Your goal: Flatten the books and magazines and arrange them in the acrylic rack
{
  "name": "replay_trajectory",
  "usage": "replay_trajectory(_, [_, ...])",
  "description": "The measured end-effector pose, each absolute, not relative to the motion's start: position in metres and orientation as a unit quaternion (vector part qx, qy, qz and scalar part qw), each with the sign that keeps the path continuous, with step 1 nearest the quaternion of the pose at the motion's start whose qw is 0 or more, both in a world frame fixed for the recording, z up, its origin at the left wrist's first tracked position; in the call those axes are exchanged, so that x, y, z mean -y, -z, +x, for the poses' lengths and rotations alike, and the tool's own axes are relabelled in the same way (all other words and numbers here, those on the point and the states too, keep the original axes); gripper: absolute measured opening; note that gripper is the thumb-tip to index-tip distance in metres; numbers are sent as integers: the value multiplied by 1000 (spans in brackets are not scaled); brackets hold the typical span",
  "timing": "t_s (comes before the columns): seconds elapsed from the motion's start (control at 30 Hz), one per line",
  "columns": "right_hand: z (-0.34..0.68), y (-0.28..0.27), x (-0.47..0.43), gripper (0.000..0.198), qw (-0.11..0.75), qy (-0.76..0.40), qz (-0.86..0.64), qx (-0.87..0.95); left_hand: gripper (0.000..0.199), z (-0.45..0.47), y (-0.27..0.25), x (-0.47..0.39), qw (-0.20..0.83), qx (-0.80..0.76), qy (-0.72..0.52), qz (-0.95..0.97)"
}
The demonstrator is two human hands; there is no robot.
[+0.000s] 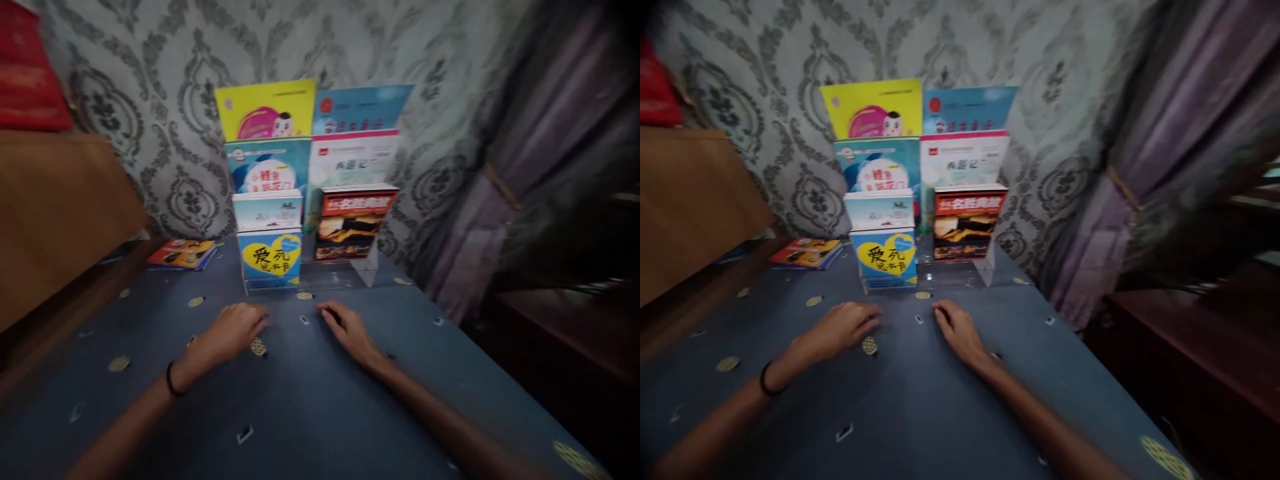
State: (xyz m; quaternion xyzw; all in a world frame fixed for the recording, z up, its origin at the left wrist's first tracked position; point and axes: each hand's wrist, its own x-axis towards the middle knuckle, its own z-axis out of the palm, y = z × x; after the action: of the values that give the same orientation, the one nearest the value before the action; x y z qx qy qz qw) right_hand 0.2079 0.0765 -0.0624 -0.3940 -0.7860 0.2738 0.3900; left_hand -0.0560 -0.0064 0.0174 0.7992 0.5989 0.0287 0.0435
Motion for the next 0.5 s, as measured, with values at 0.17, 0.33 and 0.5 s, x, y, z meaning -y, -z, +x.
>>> replay_trajectory(0.17, [179,55,-59,29,331,-279,-347,832,27,-142,-2,-9,24,-714,-16,700])
replay_trajectory(0.33, [144,57,-41,27,300,-271,-300,864,35,-216,4,-51,-59,-799,-56,596])
replay_trajectory(0.5, [132,63,-33,24,278,-239,-260,893,43,-261,5,-90,-76,-806,-67,583])
